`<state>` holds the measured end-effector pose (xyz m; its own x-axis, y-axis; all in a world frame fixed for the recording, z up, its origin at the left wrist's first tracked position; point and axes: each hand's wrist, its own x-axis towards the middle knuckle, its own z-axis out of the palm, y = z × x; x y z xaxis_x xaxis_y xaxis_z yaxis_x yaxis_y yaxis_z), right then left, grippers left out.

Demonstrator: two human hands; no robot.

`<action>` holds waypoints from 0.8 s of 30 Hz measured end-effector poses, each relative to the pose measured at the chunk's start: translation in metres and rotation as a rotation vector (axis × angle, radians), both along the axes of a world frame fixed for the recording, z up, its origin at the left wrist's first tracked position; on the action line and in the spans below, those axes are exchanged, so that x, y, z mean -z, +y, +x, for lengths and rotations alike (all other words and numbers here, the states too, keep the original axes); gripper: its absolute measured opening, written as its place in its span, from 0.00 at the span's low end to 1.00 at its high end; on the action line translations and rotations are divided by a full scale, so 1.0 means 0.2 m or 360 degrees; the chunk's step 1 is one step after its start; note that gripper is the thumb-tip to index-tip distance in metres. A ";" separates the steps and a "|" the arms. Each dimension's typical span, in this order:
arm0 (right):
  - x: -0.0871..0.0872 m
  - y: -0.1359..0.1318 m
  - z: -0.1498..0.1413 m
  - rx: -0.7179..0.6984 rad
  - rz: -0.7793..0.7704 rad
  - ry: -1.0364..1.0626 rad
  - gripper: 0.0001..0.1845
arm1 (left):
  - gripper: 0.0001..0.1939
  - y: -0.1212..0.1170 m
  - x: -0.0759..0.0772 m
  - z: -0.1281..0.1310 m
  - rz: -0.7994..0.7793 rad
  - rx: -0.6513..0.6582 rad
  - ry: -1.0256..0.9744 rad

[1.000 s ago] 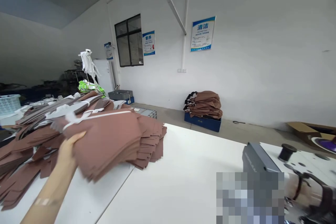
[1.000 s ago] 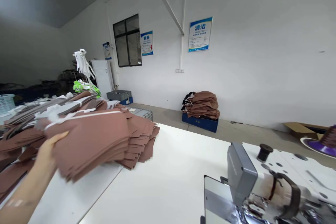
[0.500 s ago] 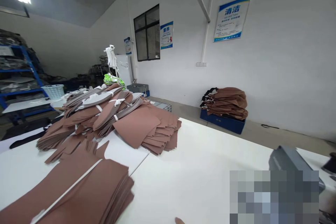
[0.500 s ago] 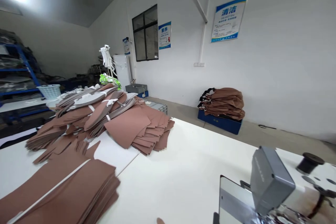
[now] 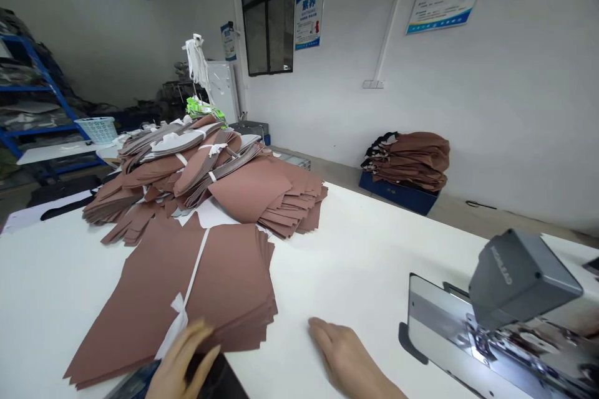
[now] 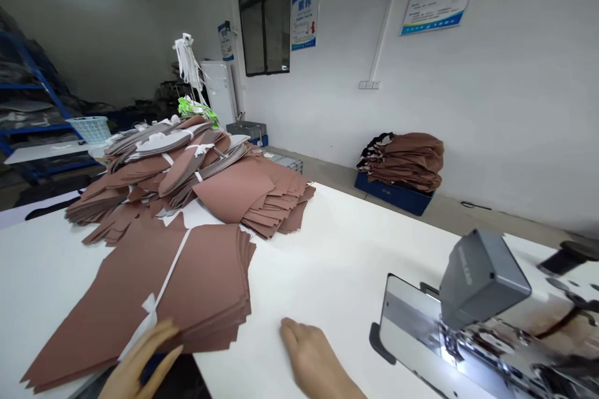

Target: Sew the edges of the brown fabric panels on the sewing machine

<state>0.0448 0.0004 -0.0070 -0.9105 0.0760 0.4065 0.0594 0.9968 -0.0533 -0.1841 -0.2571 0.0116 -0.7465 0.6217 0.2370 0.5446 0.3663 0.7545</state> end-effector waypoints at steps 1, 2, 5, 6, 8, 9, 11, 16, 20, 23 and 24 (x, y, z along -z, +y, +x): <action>0.01 0.01 -0.01 0.0005 0.0033 0.0055 0.22 | 0.24 0.06 -0.02 -0.05 -0.0085 0.0065 0.0340; 0.02 0.01 -0.02 0.0007 0.0049 0.0112 0.21 | 0.26 0.13 -0.04 -0.10 -0.0233 0.0136 0.0594; 0.08 0.02 -0.01 0.0028 0.0013 0.0250 0.17 | 0.28 0.30 -0.12 -0.21 -0.0633 0.0413 0.0959; 0.09 0.02 -0.01 0.0032 -0.0005 0.0278 0.17 | 0.25 0.34 -0.13 -0.22 -0.0708 0.0462 0.0995; 0.10 0.02 0.00 0.0047 -0.0035 0.0300 0.17 | 0.18 0.38 -0.16 -0.21 -0.0800 0.0491 0.1024; 0.10 0.02 0.01 0.0056 -0.0050 0.0298 0.18 | 0.17 0.39 -0.16 -0.20 -0.0832 0.0494 0.1038; 0.10 0.02 0.01 0.0072 -0.0081 0.0286 0.19 | 0.18 0.39 -0.16 -0.17 -0.0872 0.0490 0.1085; 0.11 0.02 0.01 0.0086 -0.0126 0.0276 0.20 | 0.20 0.39 -0.15 -0.17 -0.0872 0.0513 0.1076; 0.11 0.03 0.01 0.0074 -0.0142 0.0250 0.19 | 0.17 0.41 -0.15 -0.19 -0.0872 0.0592 0.1082; 0.10 0.03 0.01 0.0079 -0.0165 0.0244 0.19 | 0.20 0.42 -0.16 -0.18 -0.0941 0.0659 0.1118; 0.10 0.03 0.02 0.0080 -0.0169 0.0241 0.19 | 0.22 0.42 -0.16 -0.18 -0.0951 0.0632 0.1103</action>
